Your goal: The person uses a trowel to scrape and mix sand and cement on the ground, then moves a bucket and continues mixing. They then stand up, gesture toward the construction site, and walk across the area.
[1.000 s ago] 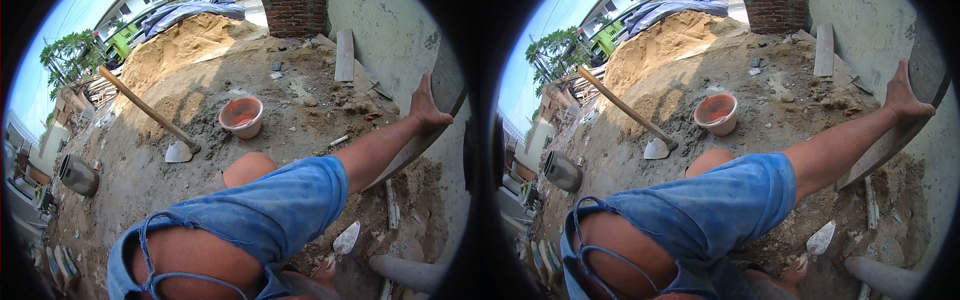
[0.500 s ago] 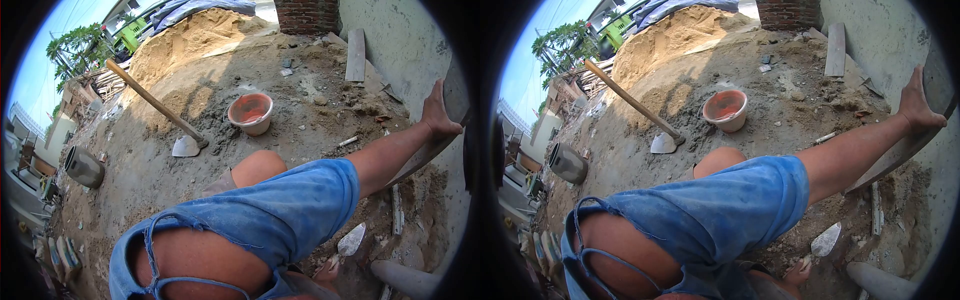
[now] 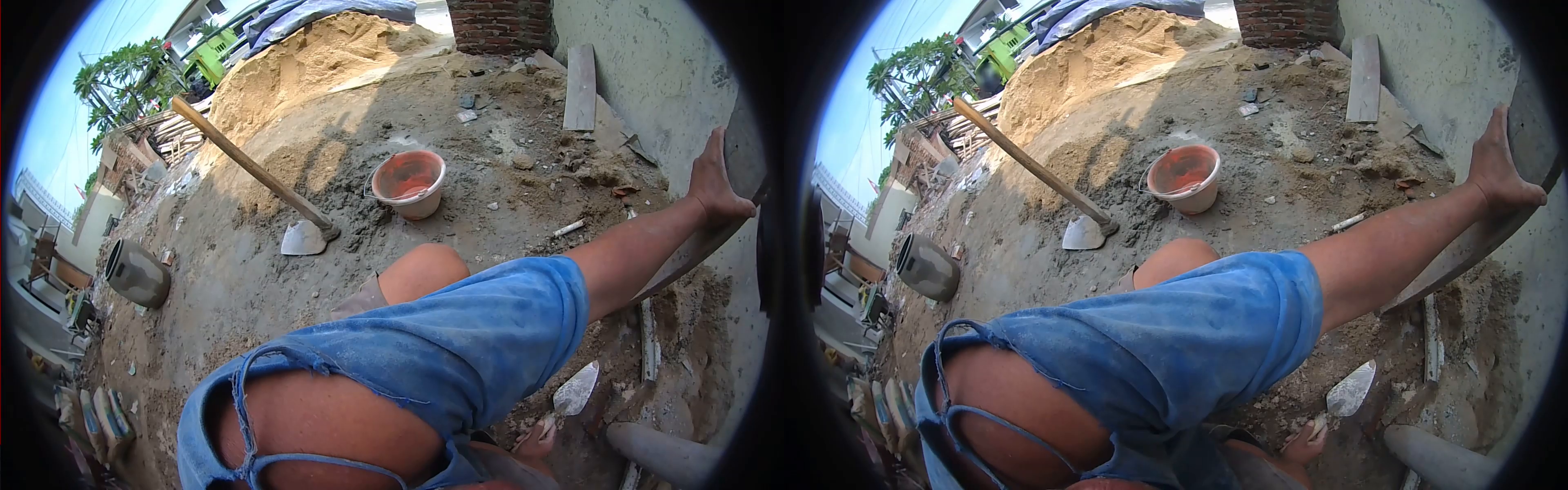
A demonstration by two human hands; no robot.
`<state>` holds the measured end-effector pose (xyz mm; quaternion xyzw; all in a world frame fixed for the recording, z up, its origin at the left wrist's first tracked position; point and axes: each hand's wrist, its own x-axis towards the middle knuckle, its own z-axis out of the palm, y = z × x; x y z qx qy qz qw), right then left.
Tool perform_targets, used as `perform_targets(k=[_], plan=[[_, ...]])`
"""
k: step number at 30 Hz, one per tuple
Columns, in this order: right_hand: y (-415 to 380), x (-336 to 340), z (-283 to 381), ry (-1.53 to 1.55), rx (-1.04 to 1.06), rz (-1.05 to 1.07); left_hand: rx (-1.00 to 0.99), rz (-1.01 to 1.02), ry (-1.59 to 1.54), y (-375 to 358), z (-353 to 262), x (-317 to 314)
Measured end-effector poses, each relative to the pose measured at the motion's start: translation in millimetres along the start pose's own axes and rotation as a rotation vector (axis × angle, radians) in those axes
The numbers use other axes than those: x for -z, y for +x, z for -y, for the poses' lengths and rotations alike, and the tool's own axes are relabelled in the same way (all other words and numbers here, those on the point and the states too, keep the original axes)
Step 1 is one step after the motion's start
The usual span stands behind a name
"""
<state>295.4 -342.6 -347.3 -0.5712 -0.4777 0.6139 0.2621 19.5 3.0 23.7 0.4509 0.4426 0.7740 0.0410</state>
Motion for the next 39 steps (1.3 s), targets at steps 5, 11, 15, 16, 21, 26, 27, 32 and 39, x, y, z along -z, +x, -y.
perform_targets(k=[5, 11, 15, 16, 21, 26, 27, 32, 39], plan=[[-4.0, -3.1, 9.4, -0.041, -0.005, -0.026, 0.013, 0.016, -0.036, -1.0, -2.5, 2.0], [-5.7, -3.1, 10.0, -0.045, -0.019, -0.013, -0.046, 0.041, -0.125, -1.3, -5.1, 3.3], [-5.5, -4.1, 9.2, -0.029, -0.014, -0.004, 0.037, 0.036, -0.054, -0.8, -4.3, 2.9], [-5.6, -4.3, 9.1, -0.029, -0.015, -0.003, 0.033, 0.029, -0.045, -0.7, -3.6, 2.4], [-4.2, -4.2, 8.0, -0.008, -0.013, 0.001, 0.011, 0.027, -0.043, 0.6, -0.1, 1.1], [-3.1, -6.1, 7.9, 0.009, -0.016, -0.005, -0.038, -0.003, -0.042, 1.6, 3.0, -2.1], [-3.5, -6.4, 9.8, 0.010, -0.016, 0.005, -0.061, 0.011, -0.065, 1.5, 3.0, -2.3], [-6.8, -8.8, 17.6, 0.026, -0.027, -0.004, -0.047, -0.017, 0.004, 3.0, 12.0, -6.8], [-7.6, -8.8, 18.8, 0.007, -0.028, -0.017, -0.023, -0.014, -0.014, 1.3, 5.9, -4.6]])
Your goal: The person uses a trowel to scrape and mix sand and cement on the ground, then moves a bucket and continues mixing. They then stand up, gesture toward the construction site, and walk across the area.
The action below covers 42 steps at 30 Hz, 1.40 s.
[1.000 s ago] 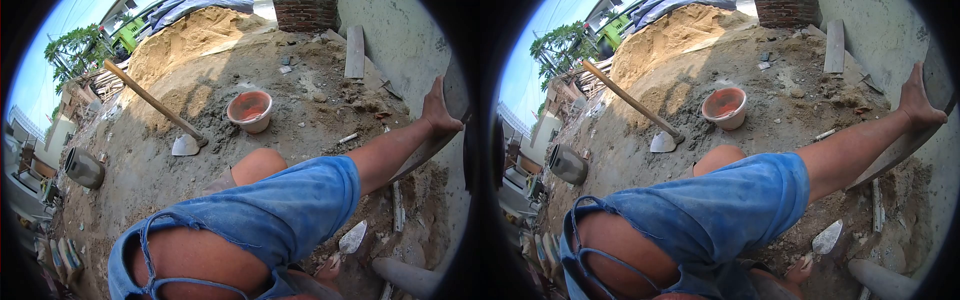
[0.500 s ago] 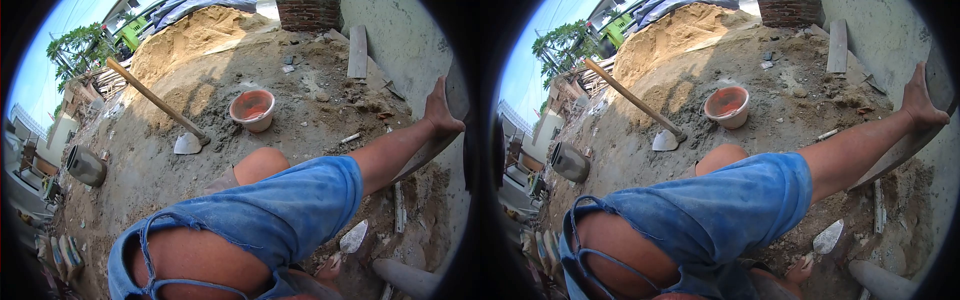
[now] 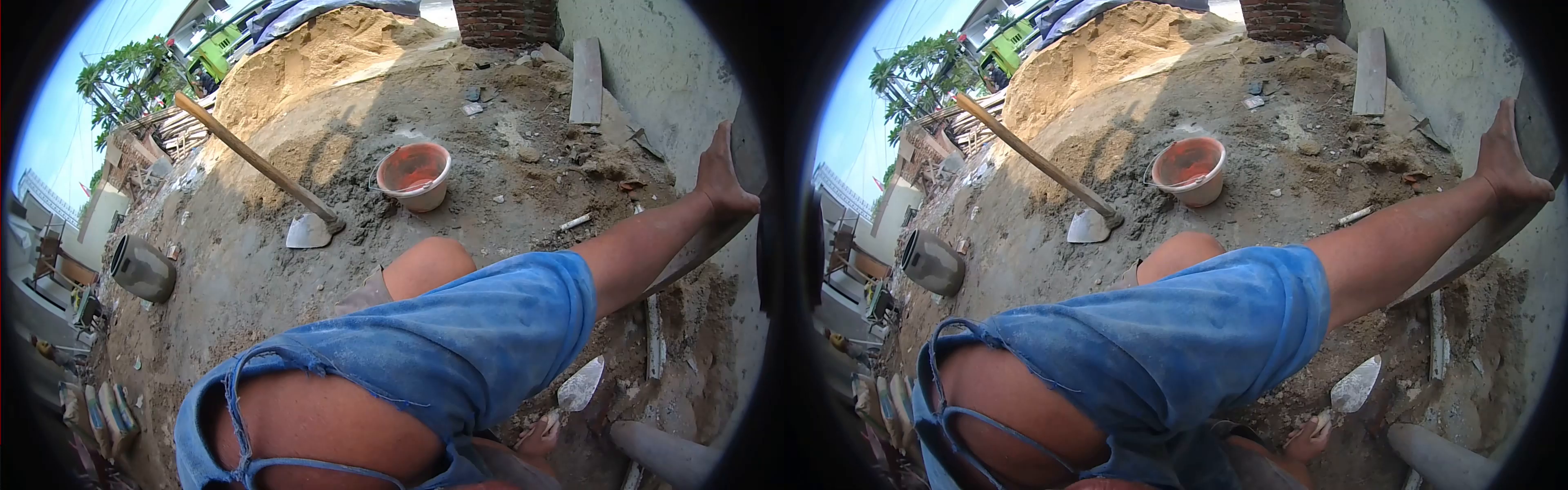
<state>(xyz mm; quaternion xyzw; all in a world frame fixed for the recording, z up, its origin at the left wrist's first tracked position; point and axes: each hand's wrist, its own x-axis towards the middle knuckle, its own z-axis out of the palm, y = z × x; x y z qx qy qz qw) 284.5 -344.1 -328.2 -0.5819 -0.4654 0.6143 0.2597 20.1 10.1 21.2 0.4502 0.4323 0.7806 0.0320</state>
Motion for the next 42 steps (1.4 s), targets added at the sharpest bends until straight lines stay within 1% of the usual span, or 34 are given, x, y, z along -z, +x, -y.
perform_targets(k=[5, 8, 11, 14, 17, 18, 23, 27, 36, 37, 41, 42], plan=[[-0.5, 0.0, 1.4, 0.009, -0.003, -0.006, -0.002, -0.022, 0.035, -2.3, -3.5, 1.3], [-1.3, -0.7, 3.1, 0.028, 0.001, -0.001, 0.036, 0.015, -0.039, -2.8, -11.2, 5.9], [-3.6, -0.4, 5.1, 0.057, 0.019, 0.007, 0.042, 0.008, -0.043, -4.9, -20.5, 11.8], [-3.6, 1.5, 8.7, 0.108, 0.030, 0.015, 0.056, 0.098, -0.124, -5.1, -18.5, 11.8], [-3.3, 2.9, 13.3, 0.150, 0.010, -0.008, 0.032, 0.037, 0.023, -3.8, -12.4, 7.7], [-3.0, 2.8, 14.1, 0.167, -0.006, -0.030, 0.025, 0.031, 0.015, -3.6, -10.7, 6.7], [0.5, 9.2, 12.7, 0.230, -0.026, -0.013, 0.043, 0.008, -0.059, -3.0, -12.7, 7.0], [-3.7, 6.4, 20.7, 0.243, -0.064, -0.041, 0.029, 0.042, -0.029, 0.5, -11.0, 7.0], [-5.7, 5.6, 21.5, 0.248, -0.030, -0.063, 0.015, 0.016, -0.024, 0.6, -5.8, 1.6], [-6.1, 5.4, 22.2, 0.248, -0.029, -0.063, -0.012, -0.020, -0.006, -2.4, -8.6, 4.8], [-4.2, 7.2, 18.7, 0.257, -0.036, -0.048, 0.067, 0.078, -0.091, -3.7, -12.2, 10.1], [-3.4, 7.8, 16.8, 0.258, -0.030, -0.042, 0.057, 0.061, -0.061, -3.3, -11.5, 9.1]])
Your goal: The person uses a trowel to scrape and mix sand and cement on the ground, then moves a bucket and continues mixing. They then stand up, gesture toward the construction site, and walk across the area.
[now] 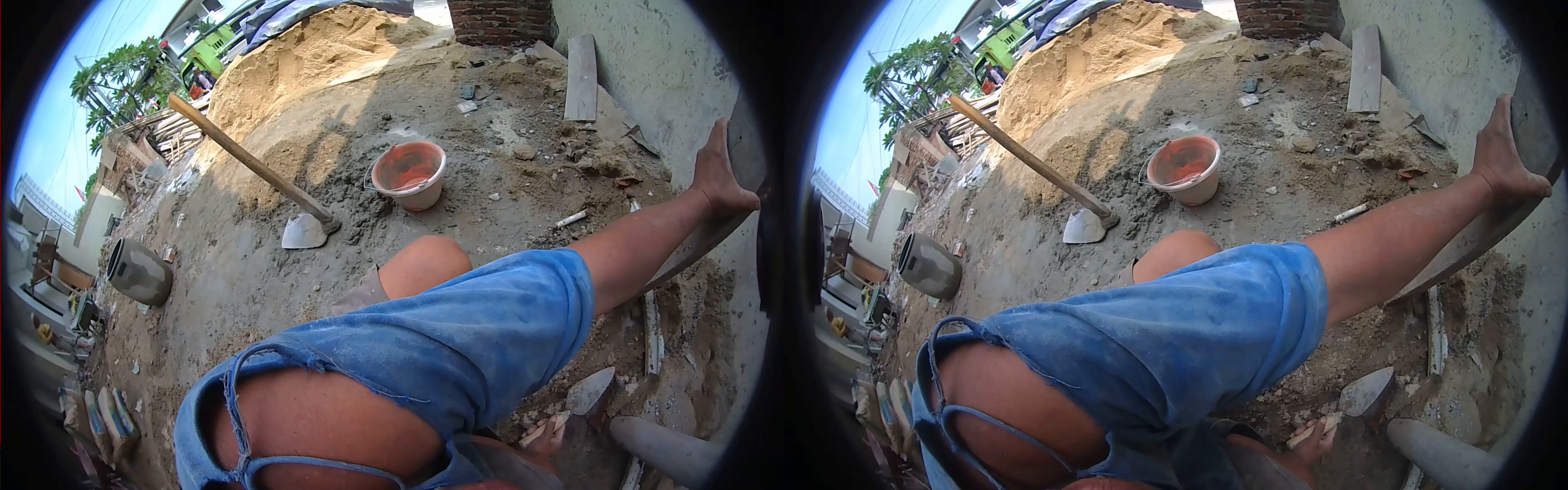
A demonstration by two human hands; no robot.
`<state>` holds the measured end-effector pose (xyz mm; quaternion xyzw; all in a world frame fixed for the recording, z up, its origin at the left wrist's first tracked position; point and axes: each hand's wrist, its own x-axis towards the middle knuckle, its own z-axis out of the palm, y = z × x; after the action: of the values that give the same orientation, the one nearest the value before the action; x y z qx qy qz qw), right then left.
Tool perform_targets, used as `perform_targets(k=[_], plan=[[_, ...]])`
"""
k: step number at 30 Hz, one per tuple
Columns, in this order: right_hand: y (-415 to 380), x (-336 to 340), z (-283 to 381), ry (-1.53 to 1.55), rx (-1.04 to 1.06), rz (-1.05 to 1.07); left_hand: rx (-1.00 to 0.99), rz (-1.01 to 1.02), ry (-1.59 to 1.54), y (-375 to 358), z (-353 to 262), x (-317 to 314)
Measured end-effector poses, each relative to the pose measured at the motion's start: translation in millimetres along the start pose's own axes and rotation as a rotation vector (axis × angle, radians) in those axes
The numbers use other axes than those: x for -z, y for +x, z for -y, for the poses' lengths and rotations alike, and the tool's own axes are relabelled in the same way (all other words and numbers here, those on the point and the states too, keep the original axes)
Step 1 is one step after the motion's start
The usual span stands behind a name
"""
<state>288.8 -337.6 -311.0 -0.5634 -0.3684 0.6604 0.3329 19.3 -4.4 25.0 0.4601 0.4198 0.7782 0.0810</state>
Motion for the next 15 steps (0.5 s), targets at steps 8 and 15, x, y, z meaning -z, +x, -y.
perform_targets(k=[8, 15], plan=[[0.0, 1.4, -1.5, 0.044, -0.011, 0.013, 0.000, 0.007, 0.027, -0.8, -0.1, -0.4], [-1.9, -1.7, 3.8, 0.046, -0.052, -0.031, 0.007, -0.021, 0.022, -1.7, -5.0, 0.3]])
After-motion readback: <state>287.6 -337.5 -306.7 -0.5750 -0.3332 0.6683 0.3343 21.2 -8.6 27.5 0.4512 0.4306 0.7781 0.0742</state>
